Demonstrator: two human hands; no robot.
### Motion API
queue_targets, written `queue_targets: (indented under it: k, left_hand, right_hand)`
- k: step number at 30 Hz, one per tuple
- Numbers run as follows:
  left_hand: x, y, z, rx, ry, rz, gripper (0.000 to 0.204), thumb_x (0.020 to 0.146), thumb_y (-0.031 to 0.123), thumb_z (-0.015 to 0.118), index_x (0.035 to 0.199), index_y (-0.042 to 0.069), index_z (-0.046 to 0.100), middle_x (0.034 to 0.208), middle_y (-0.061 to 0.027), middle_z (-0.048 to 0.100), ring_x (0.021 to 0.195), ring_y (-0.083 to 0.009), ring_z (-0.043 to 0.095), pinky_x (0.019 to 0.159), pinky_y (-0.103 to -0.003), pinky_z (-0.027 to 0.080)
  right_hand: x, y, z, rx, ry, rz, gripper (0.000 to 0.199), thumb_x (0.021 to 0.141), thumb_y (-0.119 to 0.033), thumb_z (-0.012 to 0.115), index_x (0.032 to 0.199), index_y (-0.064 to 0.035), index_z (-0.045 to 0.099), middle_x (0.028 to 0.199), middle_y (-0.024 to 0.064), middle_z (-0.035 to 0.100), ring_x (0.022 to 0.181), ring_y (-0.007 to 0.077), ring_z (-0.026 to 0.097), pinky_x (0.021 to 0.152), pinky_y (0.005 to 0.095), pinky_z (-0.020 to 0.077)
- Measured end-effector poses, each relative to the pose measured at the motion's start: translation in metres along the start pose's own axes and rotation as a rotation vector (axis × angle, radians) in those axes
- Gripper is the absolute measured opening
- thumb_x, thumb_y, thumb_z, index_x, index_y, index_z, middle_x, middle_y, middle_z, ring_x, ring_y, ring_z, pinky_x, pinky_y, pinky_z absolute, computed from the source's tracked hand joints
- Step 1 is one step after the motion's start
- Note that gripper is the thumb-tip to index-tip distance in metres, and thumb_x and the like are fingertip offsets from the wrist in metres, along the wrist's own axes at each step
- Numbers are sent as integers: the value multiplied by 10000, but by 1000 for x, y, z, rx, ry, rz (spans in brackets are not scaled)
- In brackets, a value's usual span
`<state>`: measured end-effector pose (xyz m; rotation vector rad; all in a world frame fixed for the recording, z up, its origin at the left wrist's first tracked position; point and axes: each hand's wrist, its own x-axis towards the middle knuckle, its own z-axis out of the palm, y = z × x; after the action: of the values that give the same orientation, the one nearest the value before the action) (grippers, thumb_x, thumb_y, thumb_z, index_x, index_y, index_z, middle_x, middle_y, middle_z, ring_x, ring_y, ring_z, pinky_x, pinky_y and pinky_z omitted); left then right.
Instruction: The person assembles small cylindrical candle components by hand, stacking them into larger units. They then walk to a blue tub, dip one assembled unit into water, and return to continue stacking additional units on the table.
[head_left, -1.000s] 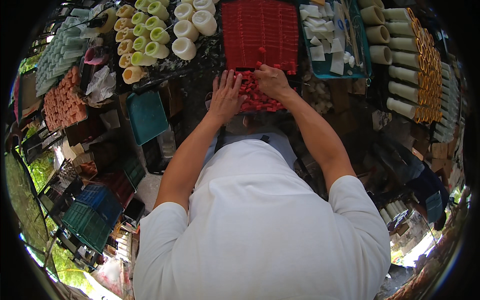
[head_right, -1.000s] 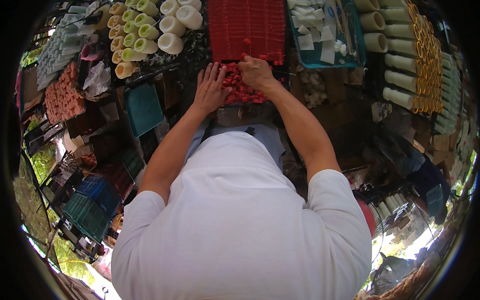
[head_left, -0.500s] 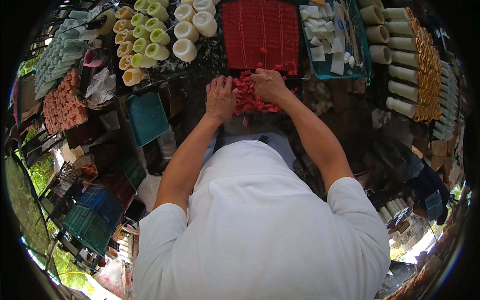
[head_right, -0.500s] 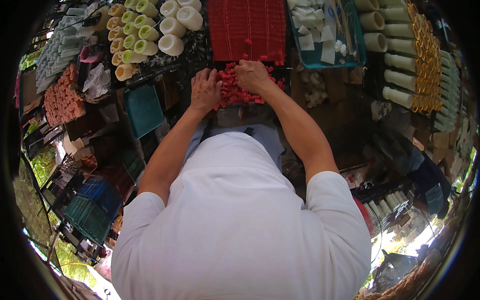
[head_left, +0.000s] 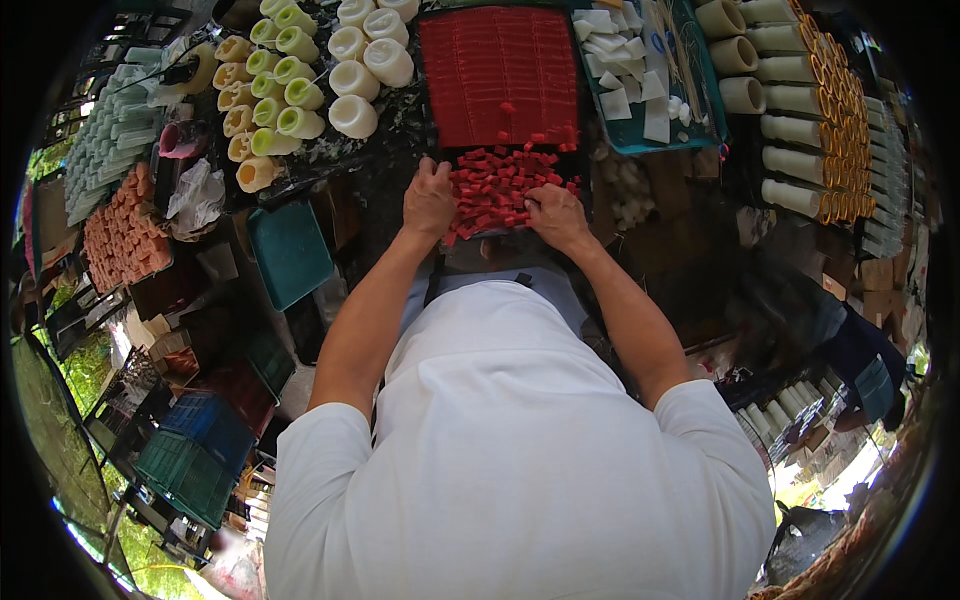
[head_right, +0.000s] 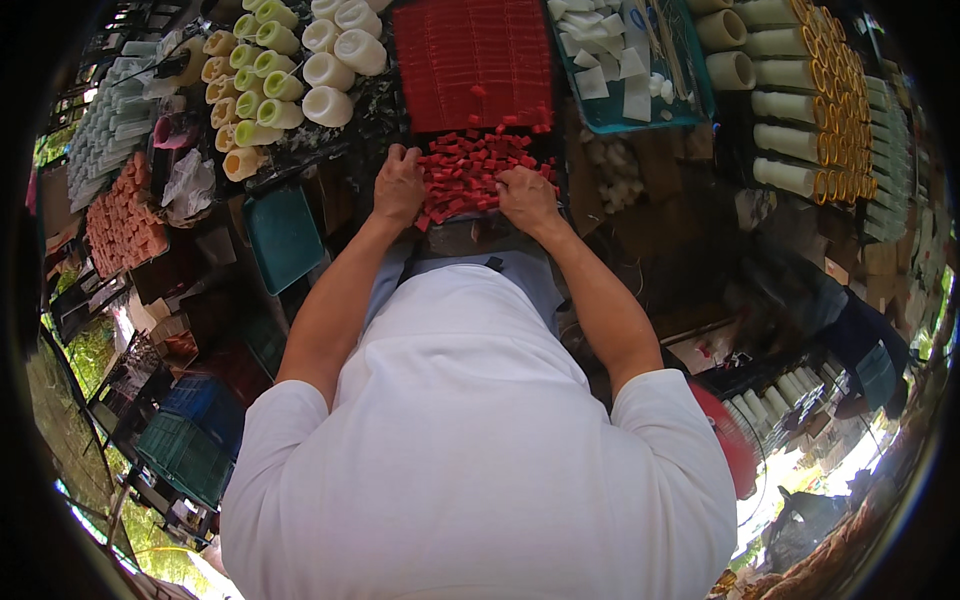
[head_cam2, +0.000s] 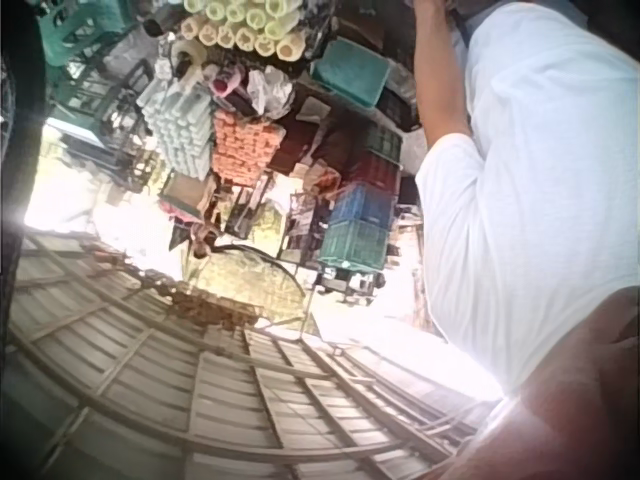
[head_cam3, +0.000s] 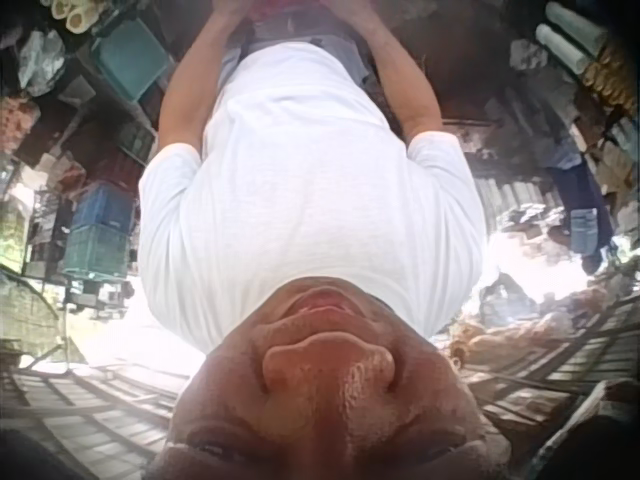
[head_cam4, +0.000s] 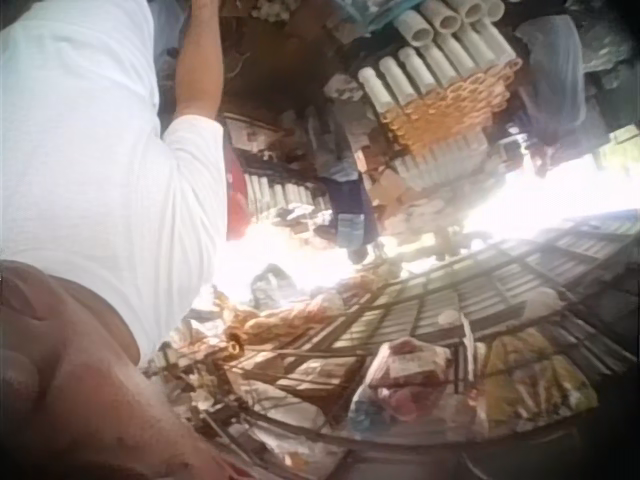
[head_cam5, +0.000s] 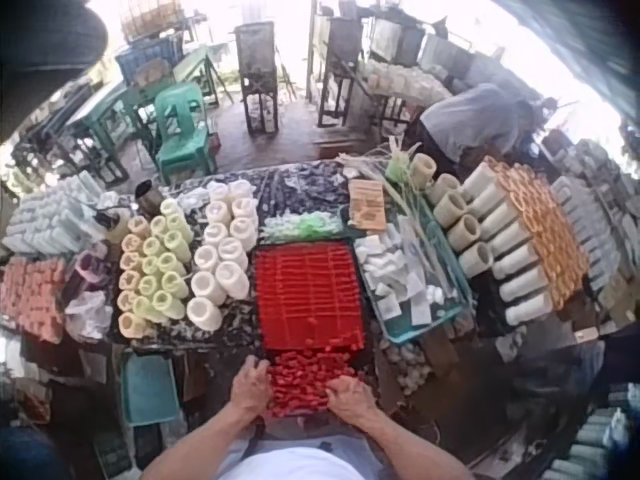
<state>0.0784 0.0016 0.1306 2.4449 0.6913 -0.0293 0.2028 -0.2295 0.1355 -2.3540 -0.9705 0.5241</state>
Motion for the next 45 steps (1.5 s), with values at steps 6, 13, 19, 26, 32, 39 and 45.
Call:
queue_targets:
  k: [6,13,19,26,32,39,45]
  left_hand:
    - [15,10,-4,-234,13,-17,344,836,7,691,1177,51,697,1155,-178,585,1057,-384,642,931,-437,546]
    - [4,36,1,-748,-79,-94,383,854,64,797,1218,52,680,1139,-109,678,1046,-234,687,864,-339,573]
    - [3,41,5,-1447,-396,-432,283,896,47,782,1153,32,665,950,-36,722,793,-119,698,660,-246,552]
    - [13,23,5,-728,-67,-158,360,842,-12,719,1194,47,668,1087,-112,674,979,-230,681,803,-360,562]
    - [13,9,-25,254,-51,112,455,802,139,707,1256,127,684,1143,-130,556,1117,-337,550,934,-466,455]
    - [10,8,-18,247,-48,218,374,830,187,730,1199,142,689,1133,-131,554,1139,-334,536,957,-470,444]
    - [8,1,-5,189,-31,330,335,846,167,699,1180,146,697,1199,-121,585,1184,-322,534,992,-458,430]
  right_hand:
    - [4,-19,-1,240,12,134,219,912,-159,670,1076,-39,750,1019,194,727,938,377,708,856,457,564]
    - [14,-37,-17,684,-160,342,268,970,-169,663,1181,-22,740,1086,159,768,1017,242,735,895,355,549]
    - [8,-37,-34,536,-243,255,270,971,-161,657,1187,-20,736,1074,147,769,999,225,736,884,368,551]
    - [8,-17,-53,272,-160,318,261,924,-191,676,1125,-40,746,1049,212,745,977,345,730,864,417,569]
    - [67,4,13,-48,245,-117,341,873,-195,711,1194,-106,640,989,137,679,869,388,709,773,499,584]
    - [88,-20,7,-94,-16,7,370,838,-301,749,1136,-98,669,1025,125,660,950,393,701,833,504,580]
    - [63,-33,20,-2,-71,67,392,825,-367,759,1072,-70,692,1049,160,688,997,406,693,868,528,564]
